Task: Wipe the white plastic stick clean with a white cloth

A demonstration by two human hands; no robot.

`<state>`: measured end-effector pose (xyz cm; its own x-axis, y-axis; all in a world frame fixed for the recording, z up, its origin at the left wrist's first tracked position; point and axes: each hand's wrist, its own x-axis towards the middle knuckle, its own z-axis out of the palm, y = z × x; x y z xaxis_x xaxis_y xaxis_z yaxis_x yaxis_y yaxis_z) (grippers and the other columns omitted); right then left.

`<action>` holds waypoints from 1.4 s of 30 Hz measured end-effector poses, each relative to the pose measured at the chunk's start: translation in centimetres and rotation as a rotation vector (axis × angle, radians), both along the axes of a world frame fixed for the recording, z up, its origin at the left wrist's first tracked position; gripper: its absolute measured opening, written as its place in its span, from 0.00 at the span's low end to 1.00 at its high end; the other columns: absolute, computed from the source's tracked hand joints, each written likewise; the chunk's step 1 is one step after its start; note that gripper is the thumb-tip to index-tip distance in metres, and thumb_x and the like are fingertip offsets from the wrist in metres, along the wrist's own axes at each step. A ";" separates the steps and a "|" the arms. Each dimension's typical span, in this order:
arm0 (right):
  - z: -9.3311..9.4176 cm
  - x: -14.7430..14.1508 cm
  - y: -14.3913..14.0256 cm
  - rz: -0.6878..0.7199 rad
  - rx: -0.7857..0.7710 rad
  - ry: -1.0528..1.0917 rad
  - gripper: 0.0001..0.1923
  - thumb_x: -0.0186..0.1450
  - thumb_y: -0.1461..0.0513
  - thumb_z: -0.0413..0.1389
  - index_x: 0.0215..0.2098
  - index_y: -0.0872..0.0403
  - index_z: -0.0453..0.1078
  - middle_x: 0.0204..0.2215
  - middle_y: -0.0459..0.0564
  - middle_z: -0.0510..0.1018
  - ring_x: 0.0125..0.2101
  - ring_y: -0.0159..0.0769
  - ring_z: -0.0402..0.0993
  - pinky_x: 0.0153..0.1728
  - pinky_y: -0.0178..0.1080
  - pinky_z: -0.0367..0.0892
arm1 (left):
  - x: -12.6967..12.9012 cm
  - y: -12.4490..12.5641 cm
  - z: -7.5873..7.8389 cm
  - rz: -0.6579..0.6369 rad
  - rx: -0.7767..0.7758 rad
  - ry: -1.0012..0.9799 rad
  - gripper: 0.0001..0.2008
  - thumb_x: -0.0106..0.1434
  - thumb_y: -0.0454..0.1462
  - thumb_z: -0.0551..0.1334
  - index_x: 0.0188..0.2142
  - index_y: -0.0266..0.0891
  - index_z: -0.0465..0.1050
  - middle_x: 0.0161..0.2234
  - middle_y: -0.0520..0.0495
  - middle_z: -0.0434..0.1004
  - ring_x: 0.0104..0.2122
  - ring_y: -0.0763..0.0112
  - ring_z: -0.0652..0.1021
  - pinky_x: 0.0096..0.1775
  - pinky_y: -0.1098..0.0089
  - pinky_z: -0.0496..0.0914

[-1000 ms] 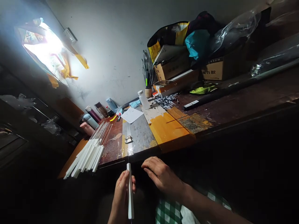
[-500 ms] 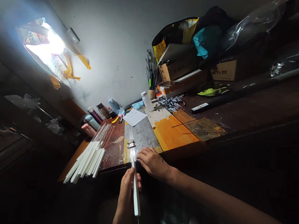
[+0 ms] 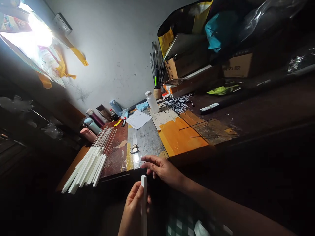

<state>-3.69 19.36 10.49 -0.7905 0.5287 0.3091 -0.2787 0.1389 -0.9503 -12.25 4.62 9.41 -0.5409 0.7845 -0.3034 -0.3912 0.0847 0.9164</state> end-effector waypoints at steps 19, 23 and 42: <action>-1.1 1.7 -0.7 -0.110 -0.384 0.066 0.17 0.57 0.51 0.61 0.27 0.56 0.67 0.23 0.44 0.75 0.18 0.25 0.62 0.21 0.32 0.60 | 2.7 -2.6 -1.2 0.081 0.032 0.391 0.13 0.53 0.46 0.69 0.33 0.40 0.76 0.26 0.50 0.73 0.28 0.71 0.69 0.33 0.74 0.64; -1.0 1.9 -0.4 -0.077 -0.348 0.051 0.19 0.57 0.49 0.60 0.29 0.56 0.66 0.25 0.45 0.75 0.19 0.25 0.62 0.21 0.31 0.62 | 2.5 -2.9 -1.3 0.003 -0.013 0.366 0.15 0.55 0.47 0.67 0.34 0.39 0.75 0.28 0.49 0.73 0.29 0.72 0.69 0.33 0.74 0.64; -12.2 15.0 -7.2 0.011 0.002 -0.877 0.07 0.58 0.61 0.56 0.35 0.42 0.71 0.37 0.47 0.77 0.42 0.48 0.71 0.41 0.47 0.66 | 2.7 -2.9 -2.8 0.098 -0.048 0.074 0.20 0.50 0.49 0.69 0.36 0.40 0.72 0.22 0.54 0.68 0.20 0.78 0.66 0.23 0.77 0.59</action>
<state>11.26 12.12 -1.72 -0.7485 0.5198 -0.4118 0.5513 0.1426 -0.8220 -9.51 1.76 6.60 -0.6367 0.7121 -0.2959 -0.3317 0.0936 0.9387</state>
